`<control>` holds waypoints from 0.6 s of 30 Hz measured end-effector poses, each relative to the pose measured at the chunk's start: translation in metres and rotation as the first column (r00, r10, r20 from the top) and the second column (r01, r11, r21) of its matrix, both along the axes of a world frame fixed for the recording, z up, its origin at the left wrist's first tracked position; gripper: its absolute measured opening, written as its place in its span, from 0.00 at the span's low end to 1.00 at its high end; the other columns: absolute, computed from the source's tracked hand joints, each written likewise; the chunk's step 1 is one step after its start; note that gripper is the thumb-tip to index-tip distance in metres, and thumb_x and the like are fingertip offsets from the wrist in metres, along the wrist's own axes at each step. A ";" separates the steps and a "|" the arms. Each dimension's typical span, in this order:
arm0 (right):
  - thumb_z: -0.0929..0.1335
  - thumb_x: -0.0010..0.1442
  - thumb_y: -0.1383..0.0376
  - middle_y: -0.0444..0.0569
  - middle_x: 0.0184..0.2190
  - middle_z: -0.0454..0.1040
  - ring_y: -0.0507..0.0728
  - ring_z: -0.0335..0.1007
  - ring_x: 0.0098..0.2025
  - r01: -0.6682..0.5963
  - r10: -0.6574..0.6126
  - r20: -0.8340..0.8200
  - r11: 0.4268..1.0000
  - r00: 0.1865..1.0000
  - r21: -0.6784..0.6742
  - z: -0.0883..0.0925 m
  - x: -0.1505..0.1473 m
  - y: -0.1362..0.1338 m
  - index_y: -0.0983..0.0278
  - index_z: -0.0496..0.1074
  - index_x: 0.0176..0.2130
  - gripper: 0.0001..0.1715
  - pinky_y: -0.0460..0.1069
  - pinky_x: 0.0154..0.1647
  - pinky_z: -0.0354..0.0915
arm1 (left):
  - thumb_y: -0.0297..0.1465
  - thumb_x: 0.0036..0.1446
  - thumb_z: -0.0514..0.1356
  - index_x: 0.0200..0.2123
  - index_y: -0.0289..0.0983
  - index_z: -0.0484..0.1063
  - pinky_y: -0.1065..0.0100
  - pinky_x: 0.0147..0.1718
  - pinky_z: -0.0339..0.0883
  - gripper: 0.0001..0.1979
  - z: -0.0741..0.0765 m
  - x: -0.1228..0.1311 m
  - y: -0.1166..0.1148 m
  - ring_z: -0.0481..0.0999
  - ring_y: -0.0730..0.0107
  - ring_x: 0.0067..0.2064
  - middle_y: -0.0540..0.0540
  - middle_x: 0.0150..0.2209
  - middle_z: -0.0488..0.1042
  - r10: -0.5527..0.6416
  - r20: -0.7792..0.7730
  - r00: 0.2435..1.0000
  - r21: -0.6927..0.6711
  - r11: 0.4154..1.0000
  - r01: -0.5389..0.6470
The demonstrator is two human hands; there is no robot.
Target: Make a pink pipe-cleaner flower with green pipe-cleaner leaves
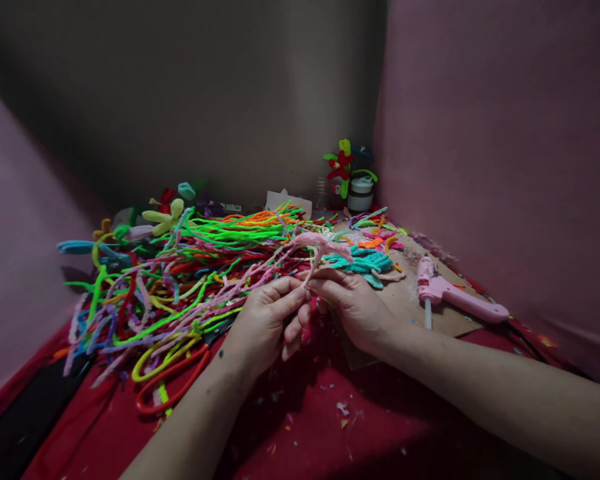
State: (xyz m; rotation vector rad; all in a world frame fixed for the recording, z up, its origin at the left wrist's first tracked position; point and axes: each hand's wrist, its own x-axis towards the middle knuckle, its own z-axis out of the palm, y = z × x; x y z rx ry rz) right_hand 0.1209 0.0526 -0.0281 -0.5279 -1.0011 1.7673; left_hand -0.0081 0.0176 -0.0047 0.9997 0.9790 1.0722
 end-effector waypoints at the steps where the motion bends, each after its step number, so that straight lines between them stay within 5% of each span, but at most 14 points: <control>1: 0.71 0.46 0.65 0.44 0.27 0.74 0.52 0.67 0.30 -0.002 0.002 -0.004 1.000 1.000 -0.016 -0.001 0.000 0.000 0.63 0.75 0.29 0.06 0.49 0.35 0.62 | 0.33 0.54 0.58 0.27 0.35 0.65 0.80 0.05 0.54 0.08 0.000 -0.002 0.000 0.53 0.85 0.10 0.56 0.17 0.66 -0.024 0.022 0.999 -0.017 1.000 0.025; 7: 0.73 0.43 0.66 0.45 0.28 0.74 0.51 0.65 0.28 -0.087 0.084 -0.077 0.996 0.993 -0.027 -0.001 0.001 0.000 0.63 0.75 0.32 0.12 0.48 0.33 0.61 | 0.31 0.56 0.56 0.30 0.35 0.67 0.82 0.05 0.52 0.05 0.000 -0.008 0.003 0.49 0.86 0.11 0.56 0.17 0.65 -0.129 0.118 0.985 -0.062 0.989 0.136; 12: 0.74 0.43 0.64 0.42 0.23 0.71 0.49 0.62 0.25 -0.063 0.063 -0.060 0.998 0.996 -0.002 -0.001 0.000 0.001 0.64 0.73 0.26 0.09 0.48 0.30 0.60 | 0.34 0.57 0.54 0.29 0.36 0.66 0.81 0.06 0.49 0.08 0.003 -0.006 0.002 0.50 0.85 0.11 0.56 0.16 0.63 -0.141 -0.002 0.990 -0.049 0.989 0.141; 15: 0.74 0.43 0.62 0.41 0.20 0.69 0.49 0.60 0.23 -0.011 0.010 -0.036 1.000 0.999 -0.009 -0.004 -0.001 0.001 0.65 0.72 0.25 0.10 0.47 0.28 0.58 | 0.36 0.57 0.53 0.28 0.36 0.64 0.78 0.10 0.51 0.10 0.001 -0.001 0.001 0.56 0.81 0.13 0.55 0.18 0.64 -0.033 -0.278 0.960 0.078 0.995 0.057; 18: 0.74 0.44 0.63 0.43 0.24 0.71 0.50 0.63 0.27 0.066 -0.066 -0.004 0.998 0.998 0.001 -0.007 -0.001 0.001 0.65 0.74 0.28 0.10 0.47 0.31 0.60 | 0.34 0.56 0.53 0.27 0.36 0.64 0.74 0.19 0.56 0.08 -0.007 0.004 -0.001 0.62 0.77 0.20 0.52 0.20 0.65 0.282 -0.630 0.723 0.418 0.908 0.010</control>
